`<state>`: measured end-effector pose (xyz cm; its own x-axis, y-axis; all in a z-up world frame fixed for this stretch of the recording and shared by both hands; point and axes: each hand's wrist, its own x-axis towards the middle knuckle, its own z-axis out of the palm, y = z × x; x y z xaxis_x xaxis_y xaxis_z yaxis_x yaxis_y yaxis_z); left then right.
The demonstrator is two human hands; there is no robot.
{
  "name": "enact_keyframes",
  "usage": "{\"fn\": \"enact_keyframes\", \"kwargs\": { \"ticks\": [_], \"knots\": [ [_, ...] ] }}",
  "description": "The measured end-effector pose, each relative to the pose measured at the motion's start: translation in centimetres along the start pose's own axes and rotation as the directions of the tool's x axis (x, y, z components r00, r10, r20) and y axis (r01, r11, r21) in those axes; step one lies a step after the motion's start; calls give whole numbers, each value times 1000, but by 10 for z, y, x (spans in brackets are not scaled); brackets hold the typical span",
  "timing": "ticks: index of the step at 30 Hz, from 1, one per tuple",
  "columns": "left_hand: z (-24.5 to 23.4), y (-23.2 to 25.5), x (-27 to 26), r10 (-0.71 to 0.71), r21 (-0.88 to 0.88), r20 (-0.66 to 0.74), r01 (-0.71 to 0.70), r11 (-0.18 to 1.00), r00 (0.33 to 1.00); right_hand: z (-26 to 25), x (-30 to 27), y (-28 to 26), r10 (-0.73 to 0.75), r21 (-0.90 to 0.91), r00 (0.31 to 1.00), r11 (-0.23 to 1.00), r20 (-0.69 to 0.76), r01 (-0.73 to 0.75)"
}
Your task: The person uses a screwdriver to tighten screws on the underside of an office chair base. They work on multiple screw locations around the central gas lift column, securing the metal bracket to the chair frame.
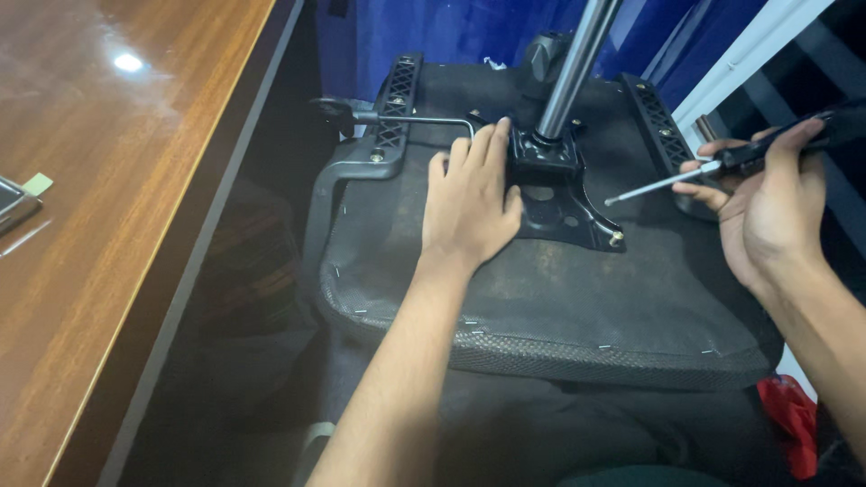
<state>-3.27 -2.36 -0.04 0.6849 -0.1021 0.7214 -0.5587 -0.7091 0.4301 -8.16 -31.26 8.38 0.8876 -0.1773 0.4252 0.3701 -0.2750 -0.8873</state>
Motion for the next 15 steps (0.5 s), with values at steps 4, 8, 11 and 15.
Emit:
{"fn": "enact_keyframes", "kwargs": {
  "ticks": [4,8,11,15],
  "knots": [
    [-9,10,-2,131,-104,125,-118,988,984,12,-20,-3,47,94,998,995,-45,-42],
    [-16,22,-3,138,-227,205,-90,970,969,15,-27,2,123,238,990,966,-67,-104],
    [-12,39,1,10,-131,305,32,991,952,9,-28,7,192,239,979,956,-62,-172],
    [1,66,5,-86,101,361,53,993,929,7,-27,10,261,199,958,951,-115,-236]
  ]
}}
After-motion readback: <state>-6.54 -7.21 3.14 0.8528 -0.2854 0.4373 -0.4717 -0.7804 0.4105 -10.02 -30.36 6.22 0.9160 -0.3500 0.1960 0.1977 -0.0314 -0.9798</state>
